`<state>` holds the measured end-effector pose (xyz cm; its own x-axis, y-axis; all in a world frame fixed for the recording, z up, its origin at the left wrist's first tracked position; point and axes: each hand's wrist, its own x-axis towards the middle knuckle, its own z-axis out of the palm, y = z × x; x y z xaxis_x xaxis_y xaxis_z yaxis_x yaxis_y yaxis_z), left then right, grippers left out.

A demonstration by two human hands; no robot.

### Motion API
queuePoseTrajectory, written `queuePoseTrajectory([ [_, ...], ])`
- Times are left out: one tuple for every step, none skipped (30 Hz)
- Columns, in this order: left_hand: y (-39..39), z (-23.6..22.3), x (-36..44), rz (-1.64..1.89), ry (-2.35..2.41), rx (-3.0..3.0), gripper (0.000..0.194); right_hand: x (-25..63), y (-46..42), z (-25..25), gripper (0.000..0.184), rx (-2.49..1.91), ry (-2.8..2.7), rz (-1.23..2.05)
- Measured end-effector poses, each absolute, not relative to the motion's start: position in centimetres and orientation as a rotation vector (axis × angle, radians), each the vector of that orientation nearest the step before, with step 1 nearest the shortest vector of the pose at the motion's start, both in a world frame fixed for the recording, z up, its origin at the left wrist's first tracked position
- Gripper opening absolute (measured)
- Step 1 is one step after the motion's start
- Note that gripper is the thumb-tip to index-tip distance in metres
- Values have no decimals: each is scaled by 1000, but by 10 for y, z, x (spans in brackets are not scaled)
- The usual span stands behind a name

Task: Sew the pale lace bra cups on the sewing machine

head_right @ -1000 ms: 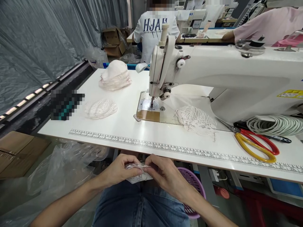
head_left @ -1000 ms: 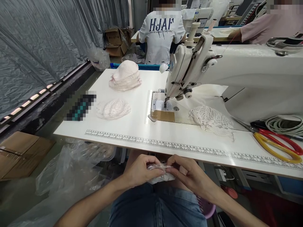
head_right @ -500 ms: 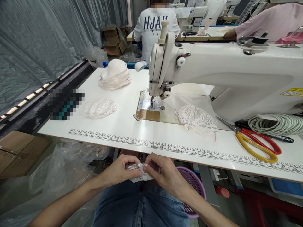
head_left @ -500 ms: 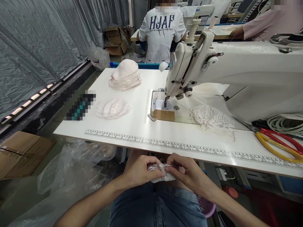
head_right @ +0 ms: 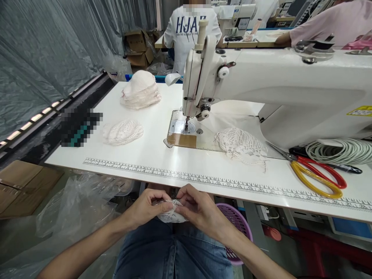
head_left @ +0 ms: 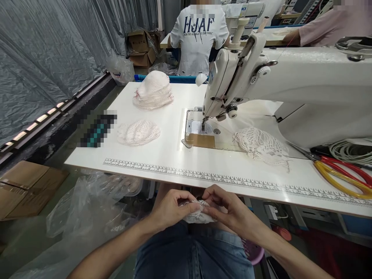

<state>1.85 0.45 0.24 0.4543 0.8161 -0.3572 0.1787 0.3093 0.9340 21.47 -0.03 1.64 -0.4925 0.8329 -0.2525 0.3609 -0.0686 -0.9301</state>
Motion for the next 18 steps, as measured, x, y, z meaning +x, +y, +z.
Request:
queuePoseTrajectory([
  [5,1,17,550,1053,1190,24,216,0,17,21,-1275,-1783,1637],
  [5,0,15,552,1051,1166,24,217,0,17,21,-1276,-1769,1681],
  [5,-1,14,551,1044,1137,24,219,1,17,20,-1281,-1763,1709],
  [5,-2,12,547,1032,1104,24,220,1,17,19,-1290,-1759,1726],
  [5,-3,11,542,1020,1068,24,220,1,16,19,-1296,-1749,1738],
  [4,-3,10,540,1008,1029,24,221,0,16,19,-1295,-1732,1762],
  [4,-3,10,544,995,989,23,221,0,15,20,-1285,-1706,1797],
  [3,-3,10,552,984,949,23,221,0,15,20,-1270,-1670,1838],
  [3,-4,10,563,979,913,23,221,-1,14,21,-1254,-1633,1879],
  [2,-4,10,573,980,883,23,220,-1,14,23,-1241,-1598,1917],
  [2,-5,10,584,986,861,24,221,-2,14,24,-1235,-1567,1946],
  [1,-6,10,596,996,850,24,221,-2,14,24,-1235,-1543,1962],
  [0,-7,10,608,1004,848,24,222,-3,14,25,-1238,-1525,1969],
  [0,-8,11,617,1008,854,24,223,-4,14,25,-1240,-1514,1973],
  [0,-9,11,621,1006,863,24,225,-4,14,26,-1239,-1509,1977],
  [-1,-9,12,615,1002,876,24,227,-5,14,26,-1237,-1510,1980],
  [-1,-10,12,605,998,891,25,228,-6,14,27,-1234,-1519,1982],
  [-1,-9,13,590,994,908,25,229,-6,14,27,-1230,-1537,1980],
])
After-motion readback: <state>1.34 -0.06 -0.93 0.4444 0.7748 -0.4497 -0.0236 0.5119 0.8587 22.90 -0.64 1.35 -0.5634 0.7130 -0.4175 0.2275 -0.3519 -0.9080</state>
